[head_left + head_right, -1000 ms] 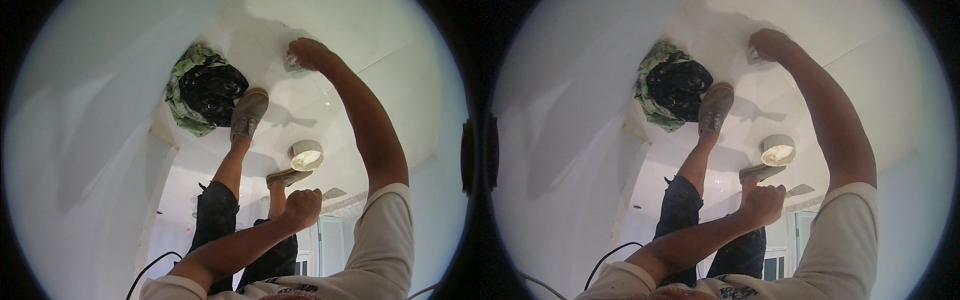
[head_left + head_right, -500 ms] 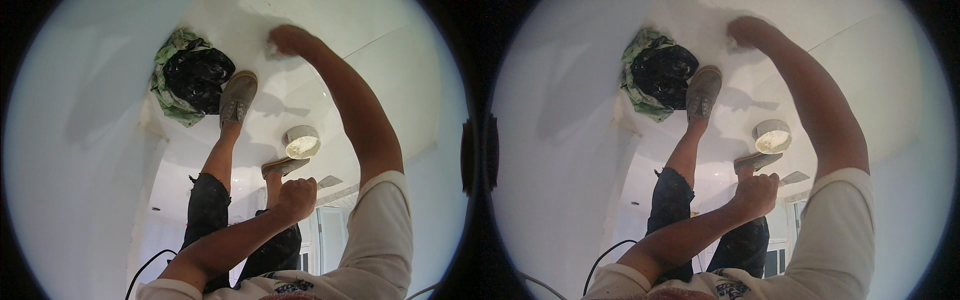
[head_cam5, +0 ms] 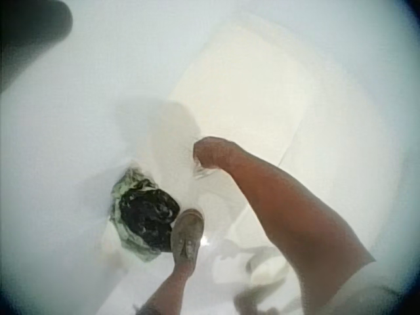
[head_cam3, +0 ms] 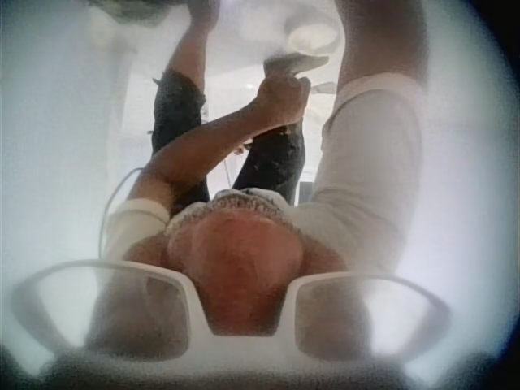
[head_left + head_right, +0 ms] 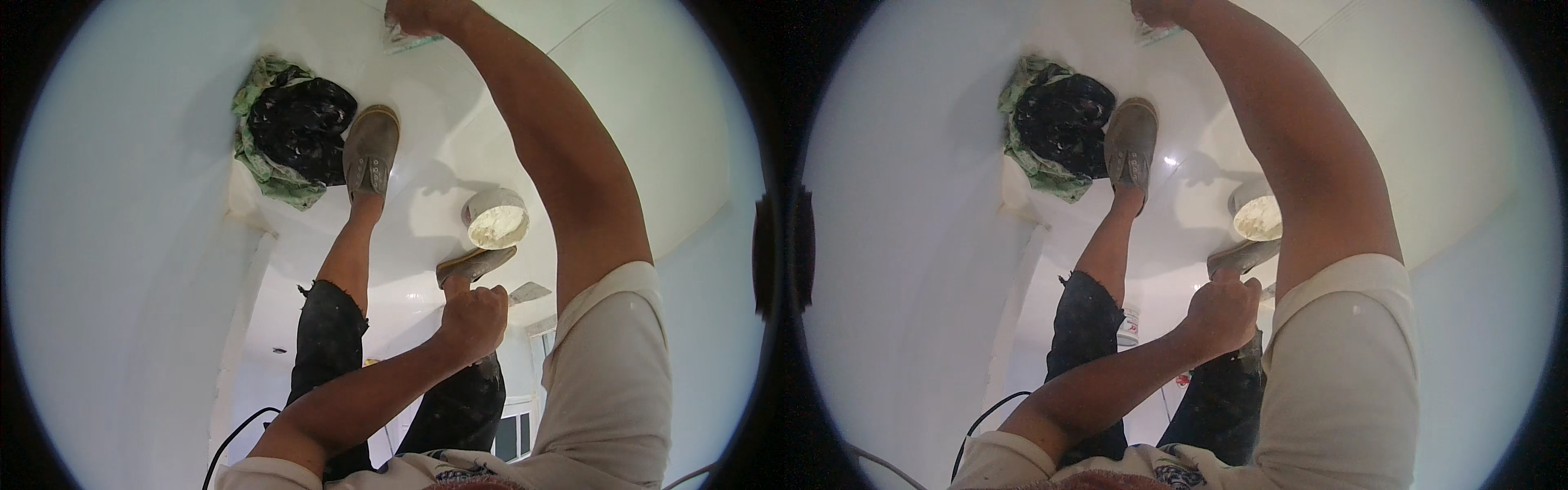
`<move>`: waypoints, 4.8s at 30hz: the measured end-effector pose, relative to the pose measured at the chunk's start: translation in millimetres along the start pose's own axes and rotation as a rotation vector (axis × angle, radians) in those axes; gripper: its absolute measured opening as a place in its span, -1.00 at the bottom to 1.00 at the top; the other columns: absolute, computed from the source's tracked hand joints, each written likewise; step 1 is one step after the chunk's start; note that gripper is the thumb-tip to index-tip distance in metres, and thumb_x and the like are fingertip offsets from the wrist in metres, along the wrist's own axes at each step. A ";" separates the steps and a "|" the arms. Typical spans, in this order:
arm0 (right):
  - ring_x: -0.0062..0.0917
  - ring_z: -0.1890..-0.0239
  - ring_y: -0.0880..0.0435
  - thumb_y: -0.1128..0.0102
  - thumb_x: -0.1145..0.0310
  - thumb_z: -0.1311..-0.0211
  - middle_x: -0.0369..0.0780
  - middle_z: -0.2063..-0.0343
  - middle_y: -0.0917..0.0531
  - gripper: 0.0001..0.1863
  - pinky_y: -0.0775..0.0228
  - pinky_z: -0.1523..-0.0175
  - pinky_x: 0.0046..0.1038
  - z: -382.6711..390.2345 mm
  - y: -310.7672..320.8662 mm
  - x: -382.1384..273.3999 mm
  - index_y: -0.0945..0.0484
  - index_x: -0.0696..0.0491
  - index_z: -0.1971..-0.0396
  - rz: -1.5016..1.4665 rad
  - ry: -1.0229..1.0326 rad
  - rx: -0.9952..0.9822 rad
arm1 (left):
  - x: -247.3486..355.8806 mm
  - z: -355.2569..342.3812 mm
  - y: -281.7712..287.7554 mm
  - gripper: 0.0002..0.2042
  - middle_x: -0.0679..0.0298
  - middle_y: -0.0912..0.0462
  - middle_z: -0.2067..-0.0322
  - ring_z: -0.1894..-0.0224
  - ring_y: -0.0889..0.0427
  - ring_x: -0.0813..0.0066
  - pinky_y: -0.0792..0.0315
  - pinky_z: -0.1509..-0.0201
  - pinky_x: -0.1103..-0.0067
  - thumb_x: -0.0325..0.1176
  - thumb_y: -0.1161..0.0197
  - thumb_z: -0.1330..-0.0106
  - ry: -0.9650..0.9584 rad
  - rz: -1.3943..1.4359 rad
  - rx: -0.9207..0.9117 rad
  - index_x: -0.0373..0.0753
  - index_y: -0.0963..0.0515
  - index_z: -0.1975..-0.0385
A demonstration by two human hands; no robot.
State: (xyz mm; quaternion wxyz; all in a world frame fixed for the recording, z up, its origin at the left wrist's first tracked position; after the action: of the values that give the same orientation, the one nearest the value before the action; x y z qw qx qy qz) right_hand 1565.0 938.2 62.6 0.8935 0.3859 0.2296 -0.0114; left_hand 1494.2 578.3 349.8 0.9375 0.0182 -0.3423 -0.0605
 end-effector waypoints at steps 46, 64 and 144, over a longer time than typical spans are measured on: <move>-0.06 0.04 -0.69 -0.31 0.32 -0.20 0.06 0.11 -0.70 -0.60 -0.52 -0.14 -0.21 199.4 -198.0 -8.1 -0.65 0.27 0.04 -1.121 -0.933 1.345 | -30.5 3.8 -101.4 -0.63 0.10 -0.73 0.11 -0.03 -0.68 0.10 -0.55 -0.10 0.34 -0.17 -0.33 -0.28 0.062 0.148 -0.063 -0.17 -0.60 -0.04; -0.27 -0.21 -0.59 -0.10 0.30 -0.42 -0.08 -0.14 -0.61 -0.51 -0.37 -0.37 -0.07 159.4 -157.5 -39.3 -0.44 0.21 -0.26 -2.434 0.009 0.501 | -13.8 -11.4 -96.6 -0.78 0.02 -0.72 0.43 0.34 -0.78 0.10 -0.64 0.22 0.23 -0.34 -0.25 -0.23 0.075 -0.262 -0.384 -0.31 -0.59 0.19; -0.16 -0.07 -0.67 -0.23 0.15 -0.33 -0.07 -0.01 -0.71 -0.60 -0.48 -0.24 -0.21 293.7 -192.7 51.4 -0.67 0.14 0.01 -0.963 -0.649 0.765 | -5.9 -14.6 -128.3 -0.77 -0.03 -0.70 0.45 0.39 -0.76 0.00 -0.62 0.28 0.17 -0.32 -0.21 -0.31 0.135 -0.424 -0.414 -0.36 -0.52 0.20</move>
State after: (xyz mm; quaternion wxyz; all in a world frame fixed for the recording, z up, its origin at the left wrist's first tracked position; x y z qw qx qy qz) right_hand 1690.8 606.9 84.5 0.6135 0.5059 0.0765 -0.6015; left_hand 1486.2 451.6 325.1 0.9084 -0.0980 -0.2480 -0.3220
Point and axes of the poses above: each hand's wrist, its own z-axis away from the middle knuckle, its own y-axis out of the back of the hand, x = y × z, the point moved 8 cm from there along -z, towards the middle knuckle
